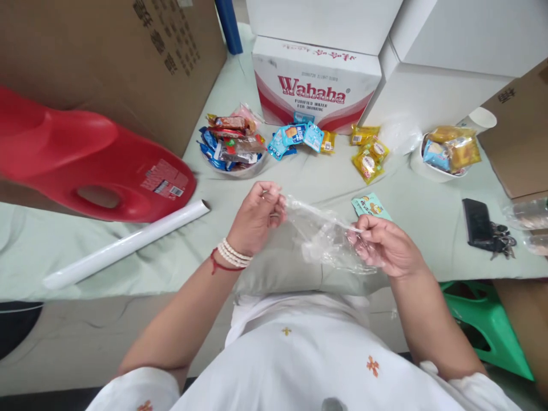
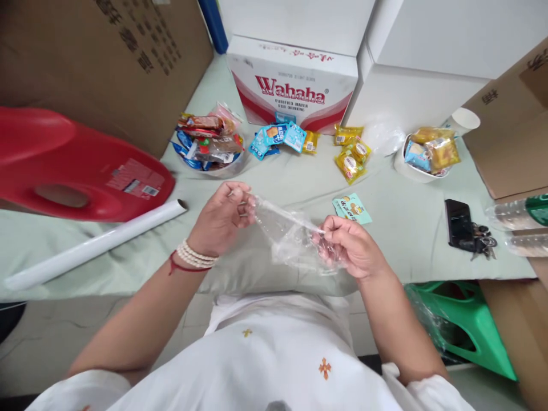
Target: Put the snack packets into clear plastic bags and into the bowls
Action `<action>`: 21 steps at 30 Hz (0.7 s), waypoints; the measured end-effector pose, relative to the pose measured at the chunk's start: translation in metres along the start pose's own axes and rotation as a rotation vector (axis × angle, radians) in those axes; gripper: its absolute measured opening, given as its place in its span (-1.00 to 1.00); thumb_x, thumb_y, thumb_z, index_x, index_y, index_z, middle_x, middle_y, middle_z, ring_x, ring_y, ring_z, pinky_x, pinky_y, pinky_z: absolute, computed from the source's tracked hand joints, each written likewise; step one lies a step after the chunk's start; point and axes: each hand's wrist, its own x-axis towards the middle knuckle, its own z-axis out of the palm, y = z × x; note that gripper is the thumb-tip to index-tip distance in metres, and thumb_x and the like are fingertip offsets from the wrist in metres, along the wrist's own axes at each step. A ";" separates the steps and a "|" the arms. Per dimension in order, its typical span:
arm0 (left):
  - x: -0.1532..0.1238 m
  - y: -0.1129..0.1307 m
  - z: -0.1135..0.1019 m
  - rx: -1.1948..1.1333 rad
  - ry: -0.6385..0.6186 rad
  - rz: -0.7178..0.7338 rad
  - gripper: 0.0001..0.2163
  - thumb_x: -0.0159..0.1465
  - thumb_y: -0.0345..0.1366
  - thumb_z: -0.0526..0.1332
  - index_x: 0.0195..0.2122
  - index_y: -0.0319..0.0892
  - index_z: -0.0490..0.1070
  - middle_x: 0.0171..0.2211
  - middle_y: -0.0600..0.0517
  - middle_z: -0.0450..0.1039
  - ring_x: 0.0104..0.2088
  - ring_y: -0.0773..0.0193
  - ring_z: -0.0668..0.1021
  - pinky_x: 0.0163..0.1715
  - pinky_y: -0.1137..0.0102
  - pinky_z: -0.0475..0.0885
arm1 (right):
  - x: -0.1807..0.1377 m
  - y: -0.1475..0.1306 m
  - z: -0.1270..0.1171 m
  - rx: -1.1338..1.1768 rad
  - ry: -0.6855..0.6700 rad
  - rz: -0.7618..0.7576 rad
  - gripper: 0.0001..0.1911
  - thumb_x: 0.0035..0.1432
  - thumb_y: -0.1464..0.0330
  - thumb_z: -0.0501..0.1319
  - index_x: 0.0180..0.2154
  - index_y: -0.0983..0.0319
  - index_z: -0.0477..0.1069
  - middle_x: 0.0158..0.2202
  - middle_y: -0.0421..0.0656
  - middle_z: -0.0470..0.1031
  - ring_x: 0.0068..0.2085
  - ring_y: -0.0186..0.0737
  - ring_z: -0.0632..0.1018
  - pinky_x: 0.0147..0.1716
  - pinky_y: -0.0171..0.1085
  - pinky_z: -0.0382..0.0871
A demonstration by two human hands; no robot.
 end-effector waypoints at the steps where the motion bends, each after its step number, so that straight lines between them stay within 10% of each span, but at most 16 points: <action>1: -0.003 -0.008 0.001 -0.045 0.065 0.015 -0.61 0.27 0.13 0.30 -0.22 -0.10 0.38 -0.34 0.01 0.48 -0.42 0.31 0.52 -0.54 0.47 0.38 | 0.004 0.002 0.004 0.047 0.041 -0.006 -0.74 -0.12 0.30 0.43 -0.48 0.20 0.36 -0.43 -0.18 0.52 -0.62 -0.40 0.39 -0.75 -0.43 0.22; 7: -0.043 -0.069 0.021 0.304 0.166 0.150 -0.55 0.27 0.22 0.21 -0.32 -0.11 0.50 -0.11 -0.11 0.50 -0.01 0.08 0.52 -0.05 0.23 0.47 | 0.021 0.027 0.034 0.170 0.209 -0.060 -0.74 -0.14 0.33 0.40 -0.46 0.19 0.32 -0.43 -0.24 0.50 -0.58 -0.44 0.42 -0.69 -0.49 0.29; 13: -0.028 -0.067 0.033 0.056 0.113 0.039 -0.67 0.22 0.03 0.35 -0.40 -0.12 0.38 -0.35 0.06 0.46 -0.26 0.29 0.50 -0.19 0.40 0.43 | 0.032 0.024 0.012 0.151 0.161 -0.093 -0.74 -0.07 0.30 0.45 -0.43 0.19 0.39 -0.39 -0.22 0.52 -0.60 -0.47 0.33 -0.73 -0.46 0.19; 16: -0.017 -0.063 0.029 -0.092 0.152 0.012 -0.64 0.19 0.02 0.39 -0.39 -0.11 0.29 -0.41 0.13 0.39 -0.35 0.38 0.46 -0.28 0.49 0.41 | 0.037 0.017 -0.015 0.198 0.324 -0.333 -0.76 0.01 0.24 0.47 -0.37 0.16 0.46 -0.31 -0.18 0.55 -0.32 -0.30 0.57 -0.36 -0.37 0.54; 21: -0.018 -0.076 0.040 0.018 0.292 0.094 -0.65 0.31 0.05 0.27 -0.37 -0.10 0.25 -0.40 0.12 0.38 -0.35 0.35 0.47 -0.23 0.43 0.44 | 0.029 0.057 0.003 0.105 0.386 -0.360 -0.52 0.22 -0.14 0.27 -0.25 0.15 0.53 -0.16 -0.08 0.56 -0.07 -0.12 0.58 0.06 -0.07 0.52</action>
